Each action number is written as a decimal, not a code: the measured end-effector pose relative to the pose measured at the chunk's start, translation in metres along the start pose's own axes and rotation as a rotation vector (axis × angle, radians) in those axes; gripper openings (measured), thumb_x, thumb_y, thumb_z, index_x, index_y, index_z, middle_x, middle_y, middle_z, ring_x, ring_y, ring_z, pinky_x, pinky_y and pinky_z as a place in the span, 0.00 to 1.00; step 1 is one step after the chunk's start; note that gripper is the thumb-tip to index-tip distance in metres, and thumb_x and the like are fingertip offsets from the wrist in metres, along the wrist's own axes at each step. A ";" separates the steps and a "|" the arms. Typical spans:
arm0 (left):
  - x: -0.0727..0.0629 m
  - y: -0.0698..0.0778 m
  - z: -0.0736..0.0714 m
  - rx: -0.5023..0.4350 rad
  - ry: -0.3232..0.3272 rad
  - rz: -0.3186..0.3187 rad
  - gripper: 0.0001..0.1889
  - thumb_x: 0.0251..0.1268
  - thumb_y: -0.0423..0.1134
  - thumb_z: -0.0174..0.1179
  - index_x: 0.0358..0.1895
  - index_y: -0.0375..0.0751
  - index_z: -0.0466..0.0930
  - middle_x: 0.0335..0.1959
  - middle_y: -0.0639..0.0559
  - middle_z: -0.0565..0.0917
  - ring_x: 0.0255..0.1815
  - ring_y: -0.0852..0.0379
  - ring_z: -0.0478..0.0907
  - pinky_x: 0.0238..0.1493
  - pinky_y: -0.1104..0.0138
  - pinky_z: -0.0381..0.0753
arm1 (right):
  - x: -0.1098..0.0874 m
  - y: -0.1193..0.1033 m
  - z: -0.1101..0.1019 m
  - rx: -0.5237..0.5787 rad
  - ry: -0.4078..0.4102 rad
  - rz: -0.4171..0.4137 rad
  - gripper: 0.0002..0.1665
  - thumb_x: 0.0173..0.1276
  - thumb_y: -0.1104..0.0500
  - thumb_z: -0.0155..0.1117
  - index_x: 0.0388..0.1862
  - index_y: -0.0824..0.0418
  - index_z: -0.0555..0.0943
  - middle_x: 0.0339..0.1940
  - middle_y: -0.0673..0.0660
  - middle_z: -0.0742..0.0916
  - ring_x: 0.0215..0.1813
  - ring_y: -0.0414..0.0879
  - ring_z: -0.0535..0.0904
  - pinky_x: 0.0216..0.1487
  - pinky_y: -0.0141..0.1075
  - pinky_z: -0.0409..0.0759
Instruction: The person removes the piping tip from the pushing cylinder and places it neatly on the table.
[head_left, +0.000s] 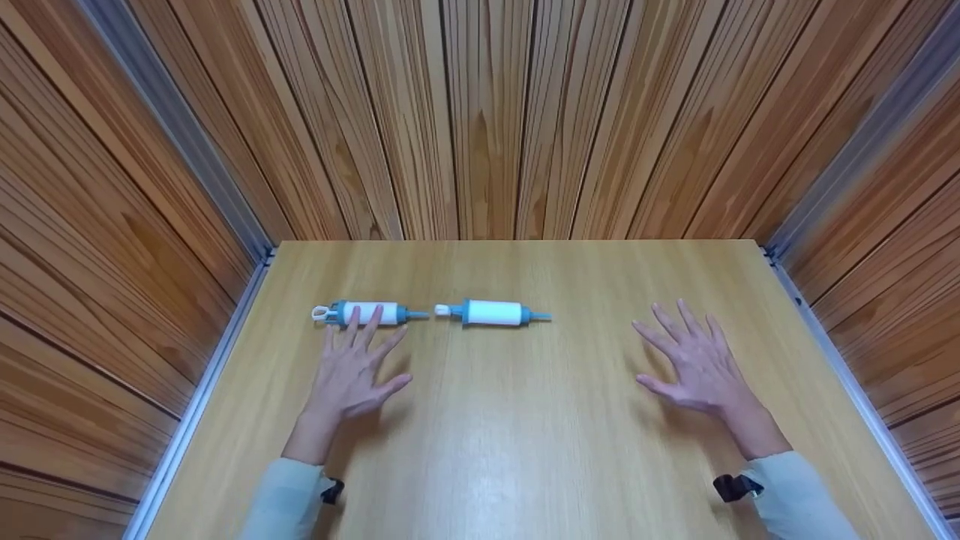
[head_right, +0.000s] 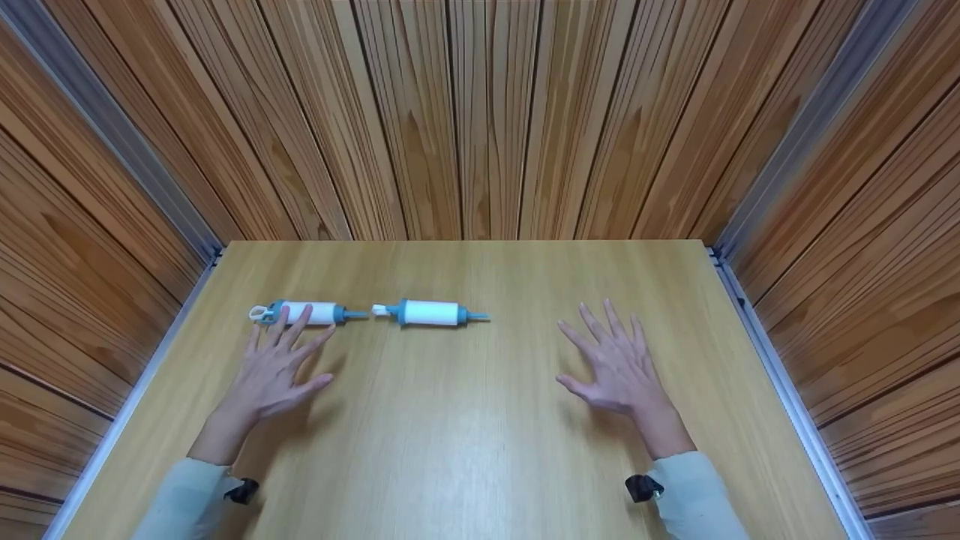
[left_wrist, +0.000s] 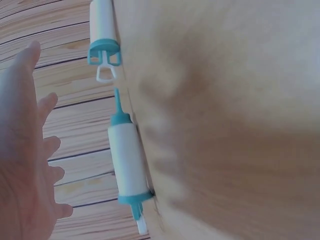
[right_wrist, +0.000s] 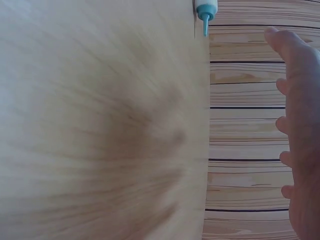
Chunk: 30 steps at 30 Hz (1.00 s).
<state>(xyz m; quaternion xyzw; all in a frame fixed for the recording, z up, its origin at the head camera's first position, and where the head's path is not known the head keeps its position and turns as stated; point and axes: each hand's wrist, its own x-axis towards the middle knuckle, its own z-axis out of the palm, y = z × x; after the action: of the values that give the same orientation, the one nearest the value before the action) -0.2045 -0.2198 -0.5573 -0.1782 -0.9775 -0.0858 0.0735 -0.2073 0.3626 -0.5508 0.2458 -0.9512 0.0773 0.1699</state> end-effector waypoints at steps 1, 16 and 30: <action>0.002 0.002 0.000 0.001 0.003 0.005 0.43 0.74 0.74 0.57 0.88 0.64 0.68 0.96 0.42 0.56 0.96 0.26 0.49 0.86 0.19 0.52 | 0.000 0.000 0.000 0.004 0.004 -0.002 0.51 0.64 0.33 0.75 0.84 0.47 0.77 0.87 0.69 0.76 0.87 0.82 0.65 0.76 0.89 0.61; 0.031 0.022 0.007 -0.118 -0.007 -0.005 0.42 0.76 0.72 0.57 0.90 0.66 0.64 0.97 0.45 0.51 0.97 0.29 0.44 0.87 0.18 0.47 | 0.005 -0.011 0.013 0.093 0.102 -0.042 0.50 0.62 0.38 0.76 0.84 0.49 0.78 0.86 0.69 0.77 0.85 0.82 0.69 0.74 0.90 0.62; 0.063 0.040 0.023 -0.203 -0.039 -0.002 0.42 0.78 0.70 0.57 0.91 0.66 0.61 0.98 0.47 0.47 0.98 0.31 0.40 0.90 0.21 0.42 | 0.012 -0.029 0.024 0.269 0.160 -0.025 0.49 0.62 0.44 0.76 0.84 0.52 0.78 0.85 0.70 0.77 0.85 0.82 0.68 0.75 0.89 0.62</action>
<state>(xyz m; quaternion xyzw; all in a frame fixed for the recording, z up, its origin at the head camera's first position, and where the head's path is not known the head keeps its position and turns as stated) -0.2509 -0.1577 -0.5627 -0.1852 -0.9653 -0.1808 0.0360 -0.2101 0.3268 -0.5672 0.2713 -0.9125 0.2210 0.2117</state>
